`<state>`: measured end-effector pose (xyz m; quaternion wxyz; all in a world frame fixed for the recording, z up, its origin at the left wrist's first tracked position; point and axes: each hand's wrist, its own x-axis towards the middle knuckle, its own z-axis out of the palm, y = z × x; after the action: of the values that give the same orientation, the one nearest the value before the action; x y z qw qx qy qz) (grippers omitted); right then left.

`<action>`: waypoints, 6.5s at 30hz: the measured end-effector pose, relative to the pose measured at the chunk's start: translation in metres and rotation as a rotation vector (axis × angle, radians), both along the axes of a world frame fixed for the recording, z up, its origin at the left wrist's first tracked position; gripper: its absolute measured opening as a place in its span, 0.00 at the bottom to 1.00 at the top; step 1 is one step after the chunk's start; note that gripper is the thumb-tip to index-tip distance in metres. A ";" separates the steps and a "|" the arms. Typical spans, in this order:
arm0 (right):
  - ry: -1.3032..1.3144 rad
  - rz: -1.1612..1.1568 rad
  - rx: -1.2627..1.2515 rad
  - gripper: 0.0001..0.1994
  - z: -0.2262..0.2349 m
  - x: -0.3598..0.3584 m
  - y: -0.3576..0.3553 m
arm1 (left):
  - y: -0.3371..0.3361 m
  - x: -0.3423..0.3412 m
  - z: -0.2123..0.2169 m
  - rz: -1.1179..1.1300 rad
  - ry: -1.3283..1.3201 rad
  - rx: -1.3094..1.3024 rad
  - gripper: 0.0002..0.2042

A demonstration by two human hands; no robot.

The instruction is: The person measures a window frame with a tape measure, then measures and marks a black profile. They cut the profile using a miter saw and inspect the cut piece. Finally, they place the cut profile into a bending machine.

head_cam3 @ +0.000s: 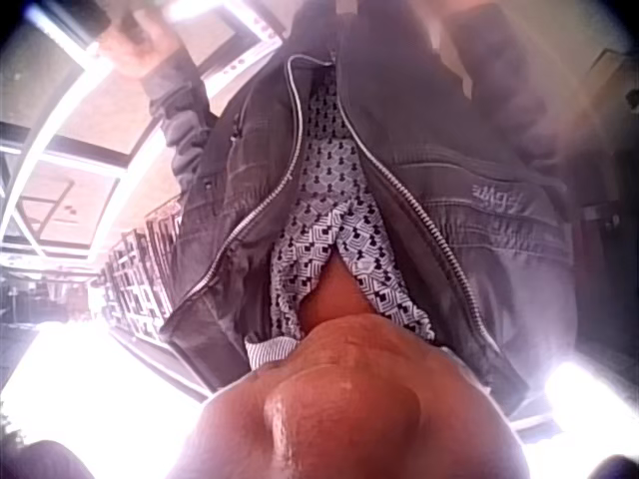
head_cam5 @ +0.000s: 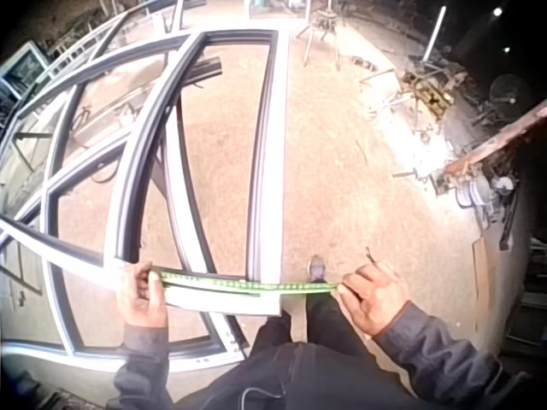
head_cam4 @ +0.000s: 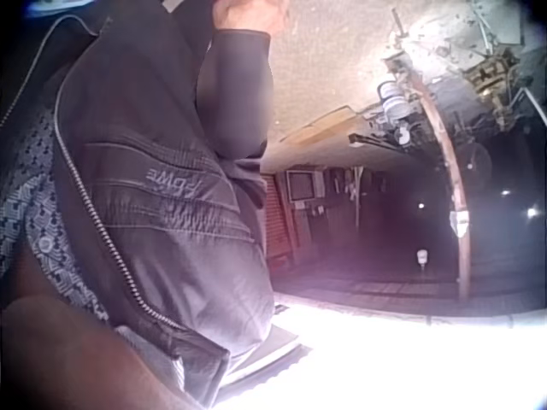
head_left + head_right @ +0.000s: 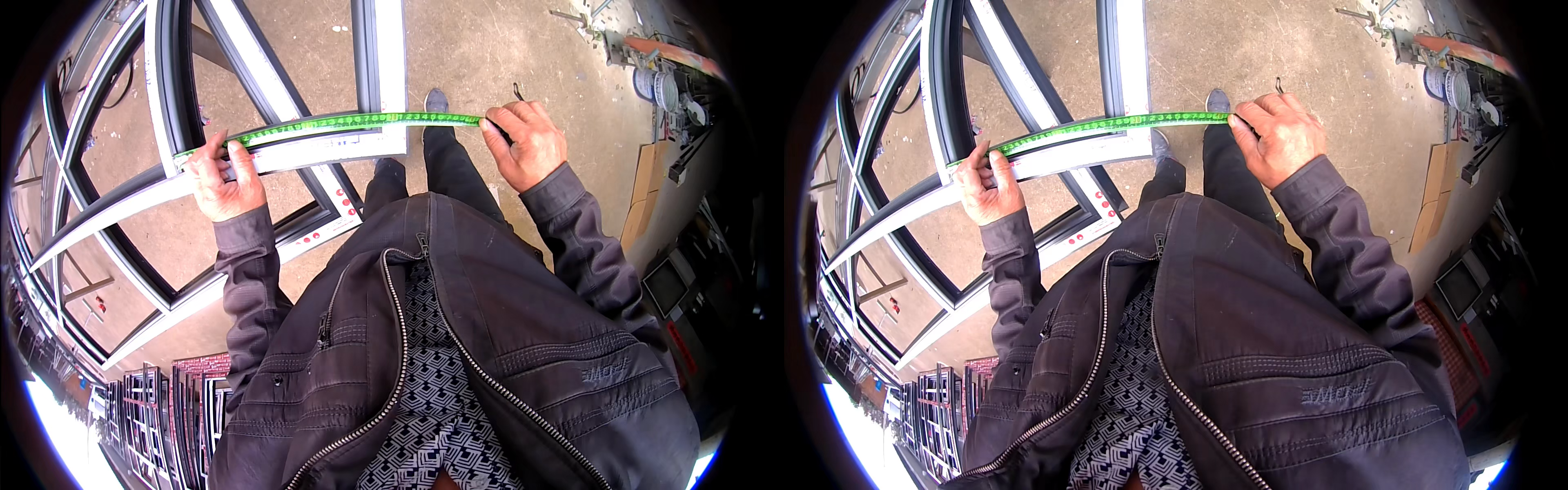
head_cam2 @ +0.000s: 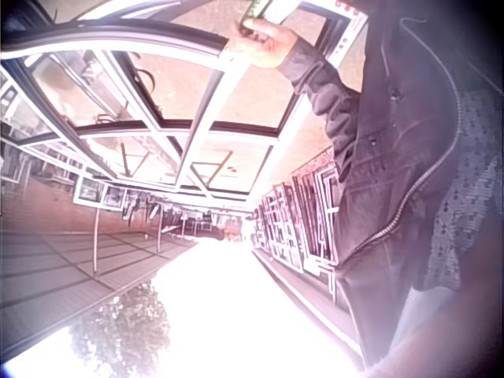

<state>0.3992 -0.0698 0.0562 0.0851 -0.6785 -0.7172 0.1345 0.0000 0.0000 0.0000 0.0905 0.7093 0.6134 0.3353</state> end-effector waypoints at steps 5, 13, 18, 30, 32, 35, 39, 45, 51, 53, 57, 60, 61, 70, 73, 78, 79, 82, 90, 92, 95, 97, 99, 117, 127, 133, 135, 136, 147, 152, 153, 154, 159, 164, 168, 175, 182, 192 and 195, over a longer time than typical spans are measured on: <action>-0.016 0.020 0.027 0.08 -0.001 0.002 0.001 | 0.003 0.001 0.001 0.005 -0.005 0.006 0.14; 0.016 0.055 0.052 0.05 0.002 0.002 0.004 | 0.002 0.003 0.000 0.033 -0.014 -0.007 0.13; 0.022 0.043 0.009 0.07 0.002 0.006 0.006 | 0.003 0.006 0.002 0.060 -0.019 -0.031 0.13; 0.239 0.074 -0.054 0.07 0.008 0.041 0.063 | -0.009 0.063 0.012 0.366 -0.290 -0.053 0.22; 0.243 0.101 -0.053 0.08 0.009 0.055 0.079 | -0.014 0.075 0.013 0.356 -0.141 -0.096 0.20; 0.263 0.116 -0.017 0.08 0.011 0.083 0.101 | -0.009 0.103 0.019 0.340 -0.079 -0.152 0.16; 0.219 0.080 -0.002 0.07 0.011 0.129 0.132 | 0.000 0.129 0.014 0.367 -0.045 -0.252 0.13; 0.195 0.001 0.064 0.07 0.021 0.187 0.187 | 0.022 0.137 0.016 0.403 -0.033 -0.419 0.12; 0.170 -0.066 0.124 0.08 0.020 0.219 0.266 | 0.093 0.172 0.009 0.306 -0.327 -0.584 0.17; 0.147 -0.086 0.117 0.08 0.020 0.222 0.300 | 0.133 0.193 0.015 0.198 -0.267 -0.579 0.20; 0.126 -0.127 0.142 0.08 0.019 0.219 0.371 | 0.219 0.233 0.025 0.090 -0.120 -0.646 0.31; 0.088 -0.130 0.146 0.08 0.013 0.228 0.427 | 0.289 0.257 0.024 0.040 -0.166 -0.678 0.35; 0.083 -0.128 0.144 0.08 0.012 0.227 0.444 | 0.309 0.262 0.024 0.032 -0.175 -0.698 0.35; 0.057 -0.085 0.106 0.09 0.013 0.191 0.594 | 0.445 0.287 0.020 -0.049 -0.265 -0.758 0.39; 0.062 -0.060 0.105 0.09 0.005 0.192 0.622 | 0.464 0.291 0.016 -0.067 -0.308 -0.774 0.40; 0.040 -0.041 0.056 0.10 0.002 0.196 0.652 | 0.479 0.294 0.016 -0.080 -0.334 -0.833 0.41; 0.038 -0.034 0.057 0.10 0.003 0.196 0.656 | 0.480 0.293 0.015 -0.087 -0.337 -0.820 0.41; 0.052 -0.012 0.039 0.10 0.006 0.194 0.669 | 0.484 0.294 0.012 -0.099 -0.344 -0.809 0.41; 0.056 0.044 0.067 0.10 0.000 0.201 0.690 | 0.501 0.299 0.013 -0.108 -0.370 -0.841 0.42; 0.010 0.035 0.057 0.10 0.003 0.201 0.693 | 0.506 0.303 0.011 -0.095 -0.334 -0.845 0.42; -0.035 0.014 0.032 0.10 0.005 0.199 0.693 | 0.510 0.307 0.012 -0.098 -0.335 -0.823 0.41; -0.036 0.012 0.044 0.11 0.002 0.200 0.691 | 0.512 0.310 0.011 -0.101 -0.337 -0.781 0.41; -0.044 -0.014 0.030 0.11 0.000 0.198 0.689 | 0.518 0.313 0.011 -0.105 -0.380 -0.820 0.41; -0.080 0.002 0.232 0.08 -0.017 0.198 0.674 | 0.597 0.310 -0.042 -0.060 -0.868 -0.654 0.25; -0.081 -0.010 0.188 0.09 -0.014 0.194 0.673 | 0.649 0.316 -0.037 0.021 -1.115 -0.697 0.23; -0.086 0.005 0.234 0.08 -0.018 0.196 0.672 | 0.643 0.313 -0.037 -0.007 -1.107 -0.681 0.22; -0.073 -0.003 0.231 0.08 -0.016 0.196 0.669 | 0.636 0.311 -0.034 -0.027 -1.072 -0.699 0.22; -0.050 -0.006 0.230 0.08 -0.016 0.196 0.667 | 0.632 0.309 -0.031 -0.038 -1.051 -0.706 0.22; 0.336 -0.214 0.073 0.10 -0.006 0.221 0.586 | 0.527 0.290 0.006 0.065 -0.787 -0.422 0.13; 0.523 -0.360 -0.123 0.09 -0.003 0.258 0.499 | 0.496 0.328 0.047 -0.093 -0.550 -0.268 0.13; 0.530 -0.360 -0.120 0.09 -0.011 0.265 0.477 | 0.492 0.338 0.047 -0.165 -0.569 -0.267 0.11; 0.543 -0.396 -0.136 0.10 -0.010 0.276 0.458 | 0.489 0.355 0.051 -0.223 -0.549 -0.281 0.11; 0.596 -0.539 -0.085 0.10 -0.023 0.328 0.346 | 0.453 0.455 0.052 -0.373 -0.736 -0.568 0.13; 0.539 -0.707 0.006 0.11 -0.018 0.396 0.229 | 0.397 0.572 0.042 -0.574 -0.764 -0.730 0.13; 0.426 -0.841 0.106 0.10 -0.017 0.447 0.137 | 0.346 0.674 0.042 -0.728 -0.760 -0.856 0.15; 0.327 -1.086 0.201 0.11 -0.017 0.484 0.026 | 0.291 0.789 0.032 -0.864 -0.773 -1.083 0.14; 0.307 -1.250 0.241 0.10 -0.025 0.484 -0.010 | 0.268 0.839 0.030 -0.989 -0.703 -1.200 0.12; 0.267 -1.355 0.187 0.10 -0.006 0.506 -0.010 | 0.269 0.883 0.017 -1.032 -0.680 -1.282 0.12; 0.262 -1.325 0.209 0.09 -0.008 0.519 0.005 | 0.283 0.889 0.021 -1.033 -0.691 -1.251 0.12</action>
<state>0.9184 -0.0648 0.0479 0.3006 -0.9407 -0.1435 0.0649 0.8885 0.2827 0.0206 0.7831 0.5773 0.2256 0.0509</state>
